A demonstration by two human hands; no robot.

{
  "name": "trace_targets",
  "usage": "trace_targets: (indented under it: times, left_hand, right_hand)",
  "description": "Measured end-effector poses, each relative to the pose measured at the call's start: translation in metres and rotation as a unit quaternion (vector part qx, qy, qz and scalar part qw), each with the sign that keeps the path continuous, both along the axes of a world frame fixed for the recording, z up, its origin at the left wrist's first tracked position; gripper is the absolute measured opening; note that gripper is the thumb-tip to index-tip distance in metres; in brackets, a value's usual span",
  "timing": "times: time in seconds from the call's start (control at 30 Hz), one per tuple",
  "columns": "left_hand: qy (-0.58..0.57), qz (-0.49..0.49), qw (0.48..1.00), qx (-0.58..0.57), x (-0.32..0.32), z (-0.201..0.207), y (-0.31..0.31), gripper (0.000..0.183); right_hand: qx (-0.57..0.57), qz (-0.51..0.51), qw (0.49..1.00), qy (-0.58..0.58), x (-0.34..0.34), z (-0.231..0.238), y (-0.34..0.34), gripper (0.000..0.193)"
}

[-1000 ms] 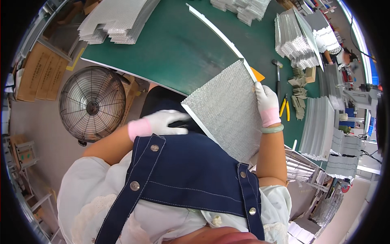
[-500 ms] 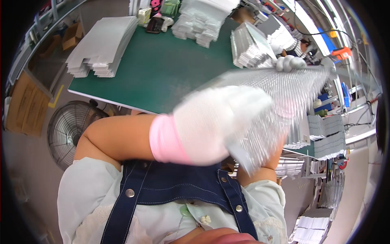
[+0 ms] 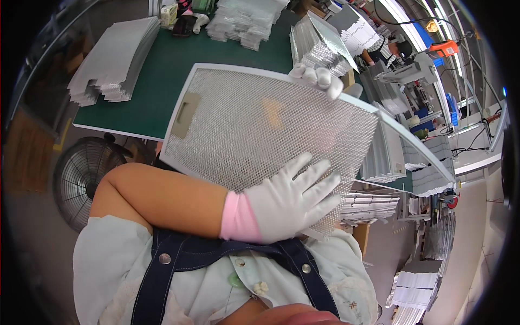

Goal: The person assembles a metal mesh screen into a white frame. They place the mesh on a table, position a small metal bracket, and fit the frame around the mesh. The person uses a hammer to secure the frame and a handheld device to process the edges. The finished unit is placed on a stack of completed items.

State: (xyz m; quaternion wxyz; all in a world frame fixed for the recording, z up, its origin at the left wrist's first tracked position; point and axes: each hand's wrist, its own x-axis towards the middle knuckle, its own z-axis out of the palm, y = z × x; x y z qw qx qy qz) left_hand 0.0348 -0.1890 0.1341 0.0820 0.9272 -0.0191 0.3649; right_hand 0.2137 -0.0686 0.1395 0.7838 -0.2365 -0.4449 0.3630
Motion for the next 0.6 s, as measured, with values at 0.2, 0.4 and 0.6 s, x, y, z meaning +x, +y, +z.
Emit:
trace_targets:
  times: [0.2, 0.4, 0.6]
  left_hand:
    - [-0.074, 0.227, 0.97, -0.051, -0.02, 0.0, 0.103, 0.069]
    - [-0.102, 0.256, 0.957, -0.086, -0.002, -0.03, 0.109, 0.078]
    - [0.049, 0.265, 0.948, -0.168, -0.018, -0.033, 0.133, 0.066]
  right_hand:
    - [-0.061, -0.028, 0.998, -0.02, -0.029, -0.066, -0.017, 0.038]
    - [-0.072, -0.03, 0.994, -0.075, -0.016, -0.071, -0.02, 0.037]
    - [-0.175, -0.074, 0.922, -0.337, 0.018, -0.071, 0.002, 0.037]
